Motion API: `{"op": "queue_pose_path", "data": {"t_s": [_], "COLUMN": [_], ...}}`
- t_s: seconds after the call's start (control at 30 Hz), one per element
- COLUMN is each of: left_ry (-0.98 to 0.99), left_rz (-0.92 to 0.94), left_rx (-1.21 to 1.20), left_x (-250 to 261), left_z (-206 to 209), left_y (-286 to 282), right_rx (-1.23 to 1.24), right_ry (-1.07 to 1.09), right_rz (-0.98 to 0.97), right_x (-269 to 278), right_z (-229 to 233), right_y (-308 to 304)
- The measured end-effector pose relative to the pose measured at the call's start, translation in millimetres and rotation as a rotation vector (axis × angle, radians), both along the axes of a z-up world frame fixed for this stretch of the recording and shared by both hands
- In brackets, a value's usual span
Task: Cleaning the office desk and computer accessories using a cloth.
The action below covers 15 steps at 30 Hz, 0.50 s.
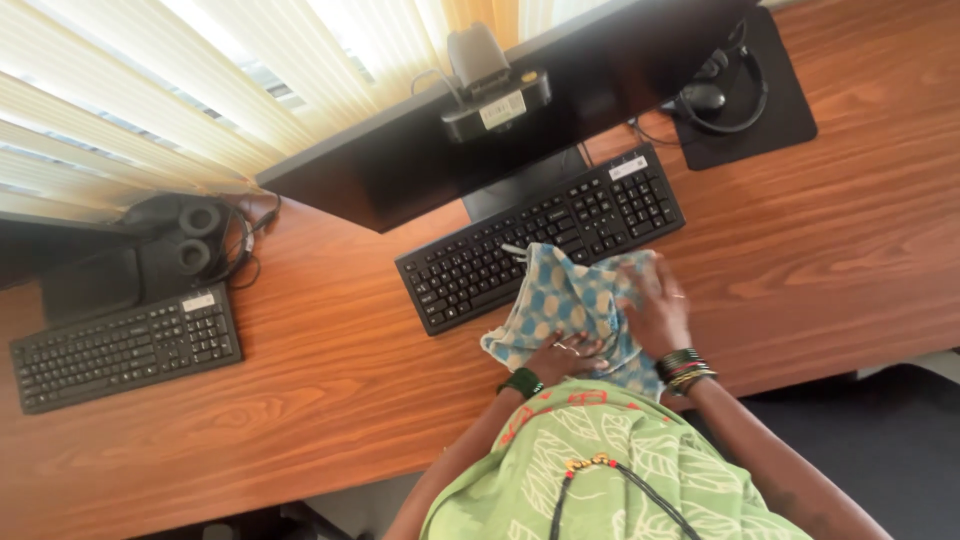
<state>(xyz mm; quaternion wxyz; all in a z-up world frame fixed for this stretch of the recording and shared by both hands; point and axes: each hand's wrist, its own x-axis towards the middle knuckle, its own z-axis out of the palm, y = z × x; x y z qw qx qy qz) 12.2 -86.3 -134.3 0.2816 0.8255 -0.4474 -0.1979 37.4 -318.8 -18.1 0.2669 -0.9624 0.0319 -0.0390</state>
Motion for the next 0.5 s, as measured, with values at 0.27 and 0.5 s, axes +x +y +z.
{"op": "queue_pose_path", "data": {"t_s": [0.27, 0.5], "left_ry": [0.043, -0.121], "left_rz": [0.522, 1.308], "left_rx": [-0.033, -0.096], "left_x": [-8.0, -27.0], "left_z": [106.8, 88.9], "left_y": [63.1, 121.8], "right_rx": [-0.137, -0.081], "right_ry": [0.123, 0.099], "right_rz": [0.251, -0.35], "right_x": [-45.6, 80.9], "right_z": [-40.7, -71.2], "right_y": [-9.3, -95.4]}}
